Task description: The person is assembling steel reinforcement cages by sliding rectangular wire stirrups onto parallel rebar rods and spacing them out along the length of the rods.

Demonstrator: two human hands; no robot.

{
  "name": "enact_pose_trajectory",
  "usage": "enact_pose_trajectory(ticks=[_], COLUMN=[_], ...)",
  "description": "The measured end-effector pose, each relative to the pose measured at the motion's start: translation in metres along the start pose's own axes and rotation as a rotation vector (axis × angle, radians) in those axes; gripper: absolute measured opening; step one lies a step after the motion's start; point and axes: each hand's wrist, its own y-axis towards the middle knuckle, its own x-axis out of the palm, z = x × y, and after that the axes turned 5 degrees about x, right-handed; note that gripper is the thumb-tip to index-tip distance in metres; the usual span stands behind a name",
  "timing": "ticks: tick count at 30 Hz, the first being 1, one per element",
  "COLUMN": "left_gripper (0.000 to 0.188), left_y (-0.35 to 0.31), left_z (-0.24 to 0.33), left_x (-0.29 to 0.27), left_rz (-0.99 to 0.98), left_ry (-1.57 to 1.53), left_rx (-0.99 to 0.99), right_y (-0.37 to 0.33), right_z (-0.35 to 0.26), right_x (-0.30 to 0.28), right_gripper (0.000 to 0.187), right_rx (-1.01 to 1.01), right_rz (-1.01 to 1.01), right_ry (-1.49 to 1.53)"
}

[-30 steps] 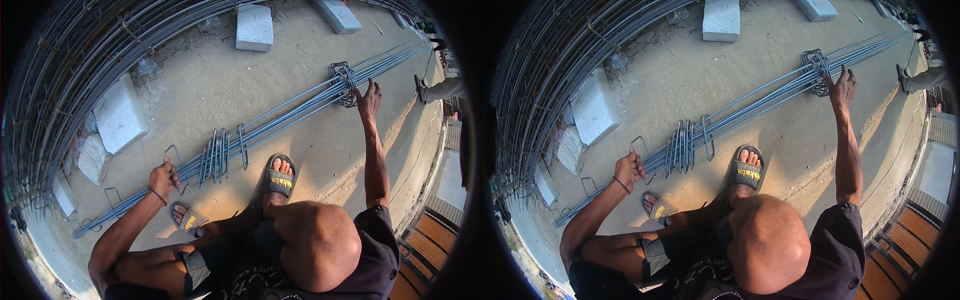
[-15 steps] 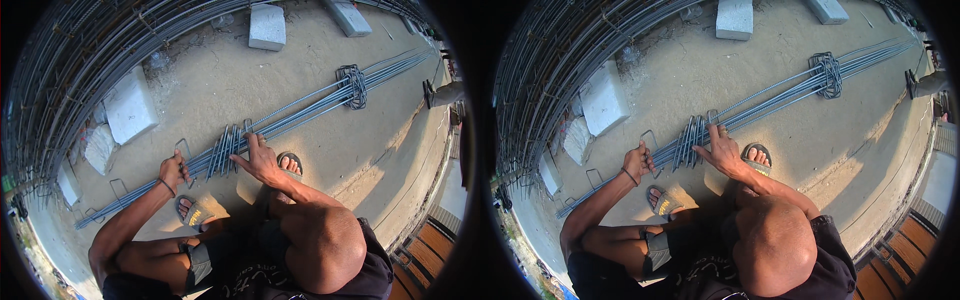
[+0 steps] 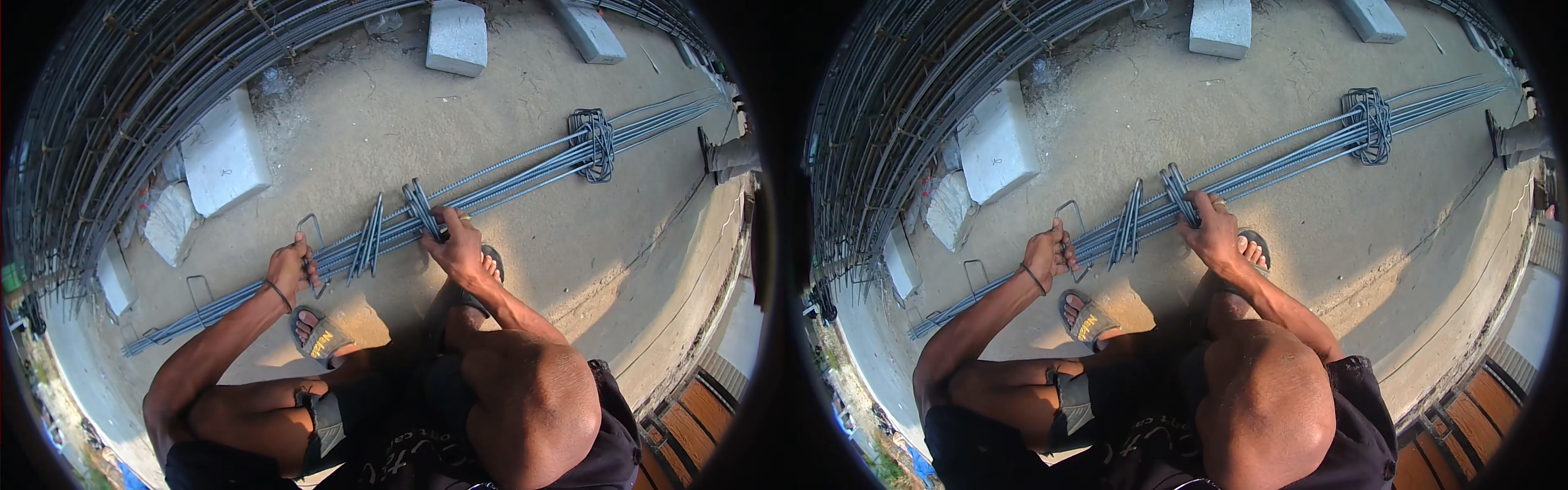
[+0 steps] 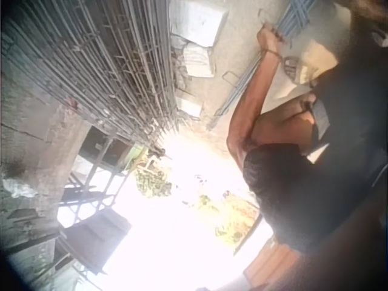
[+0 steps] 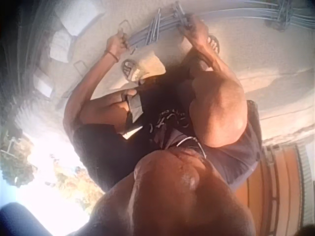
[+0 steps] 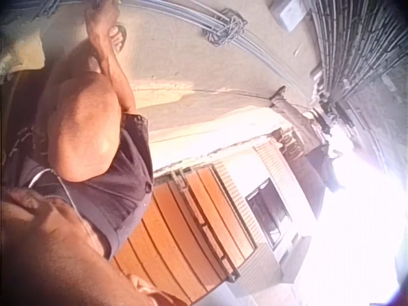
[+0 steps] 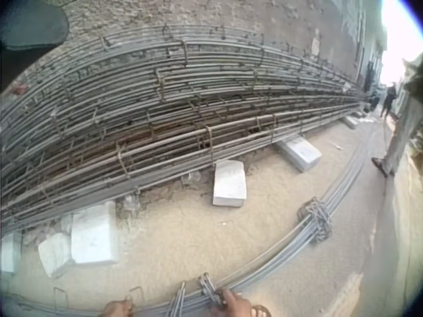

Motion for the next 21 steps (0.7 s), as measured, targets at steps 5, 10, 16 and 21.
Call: enact_pose_trajectory(ticks=[5,10,16,21], left_gripper=[0.042,0.042,0.044,0.045], left_y=[0.002,0.003,0.008,0.021], left_z=[-0.003,-0.003,-0.001,-0.007], left_x=[-0.001,-0.002,0.002,-0.001], left_rz=[-0.006,-0.015,0.036,-0.024], left_ry=[0.011,0.015,0.022,0.023], left_rx=[-0.003,-0.016,-0.028,-0.07], right_y=[0.035,0.099,0.083,0.05], right_z=[0.081,0.135,0.076,-0.008], right_x=[-0.076,-0.217,-0.193,-0.058], right_gripper=[0.024,0.033,0.051,0.061], right_rx=[-0.146,0.127,-0.284,-0.574], right_rz=[0.109,0.318,0.335,-0.24], right_ry=[-0.226,-0.655,-0.59,-0.415])
